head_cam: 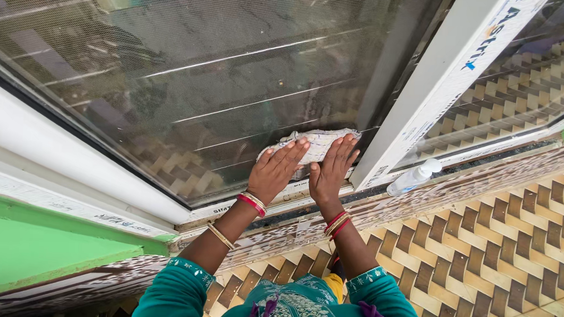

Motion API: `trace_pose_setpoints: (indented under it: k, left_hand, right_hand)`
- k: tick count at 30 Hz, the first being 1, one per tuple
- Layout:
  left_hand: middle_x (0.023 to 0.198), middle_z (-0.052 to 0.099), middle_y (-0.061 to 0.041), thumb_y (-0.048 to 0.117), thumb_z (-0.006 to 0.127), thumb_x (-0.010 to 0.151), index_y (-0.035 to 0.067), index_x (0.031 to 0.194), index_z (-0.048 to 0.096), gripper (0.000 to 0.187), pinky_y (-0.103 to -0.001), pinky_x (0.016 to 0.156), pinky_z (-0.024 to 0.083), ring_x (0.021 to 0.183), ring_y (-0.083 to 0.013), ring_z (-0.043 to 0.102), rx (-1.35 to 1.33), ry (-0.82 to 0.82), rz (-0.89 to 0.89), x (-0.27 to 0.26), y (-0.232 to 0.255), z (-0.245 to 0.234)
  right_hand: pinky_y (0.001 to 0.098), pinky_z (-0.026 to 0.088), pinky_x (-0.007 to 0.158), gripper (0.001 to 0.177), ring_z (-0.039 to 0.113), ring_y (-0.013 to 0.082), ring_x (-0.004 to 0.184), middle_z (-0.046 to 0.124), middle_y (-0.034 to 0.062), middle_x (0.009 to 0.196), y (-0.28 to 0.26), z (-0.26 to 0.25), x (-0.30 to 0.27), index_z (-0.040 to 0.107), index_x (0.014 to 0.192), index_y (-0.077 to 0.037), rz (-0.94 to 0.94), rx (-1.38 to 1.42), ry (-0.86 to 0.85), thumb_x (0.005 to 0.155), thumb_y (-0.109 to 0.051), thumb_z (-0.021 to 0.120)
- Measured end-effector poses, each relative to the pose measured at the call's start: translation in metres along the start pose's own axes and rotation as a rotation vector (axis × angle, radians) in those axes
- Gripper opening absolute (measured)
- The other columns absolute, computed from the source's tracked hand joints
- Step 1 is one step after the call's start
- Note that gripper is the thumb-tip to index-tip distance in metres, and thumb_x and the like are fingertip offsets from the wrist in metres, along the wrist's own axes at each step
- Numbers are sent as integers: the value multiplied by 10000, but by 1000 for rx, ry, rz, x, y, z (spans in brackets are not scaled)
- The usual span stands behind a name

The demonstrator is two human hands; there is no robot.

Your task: The person cleans a glass window by applying liquid from a dispenser bottle and wiping the glass surface with a cloth.

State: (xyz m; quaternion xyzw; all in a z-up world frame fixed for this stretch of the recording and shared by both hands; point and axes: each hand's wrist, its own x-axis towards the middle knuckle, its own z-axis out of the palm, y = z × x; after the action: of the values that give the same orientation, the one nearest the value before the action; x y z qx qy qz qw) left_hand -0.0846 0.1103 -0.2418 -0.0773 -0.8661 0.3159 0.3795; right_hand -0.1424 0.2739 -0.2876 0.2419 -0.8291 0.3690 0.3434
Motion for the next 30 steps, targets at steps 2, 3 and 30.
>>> trace_pose_setpoints:
  k: [2,3,30]
  left_hand:
    - [1769,109,32,577,364,1148,259,1717,202,672,-486,1315,-43,1625,-171,58,8,19,2,20,-14,-17]
    - [1769,107,31,584,374,1140,256,1719,204,687,-491,1312,-48,1627,-177,64,24,39,-6,37,-24,-27]
    - [1738,150,96,301,406,1065,237,1688,187,663,-409,1272,33,1585,-108,118,29,-91,185,7,16,-3]
  right_hand:
    - [592,-18,1316,749,13,433,1638,49,253,1738,-13,-6,30,70,1673,-11,-7,82,116,1154,-530,219]
    - [584,-18,1330,756,17,418,1647,53,235,1746,-19,-14,52,75,1677,-27,-15,59,157,1147,-549,208]
    - [565,98,1319,739,30,477,1625,19,285,1733,-12,4,-2,55,1656,31,217,230,133,1158,-479,250]
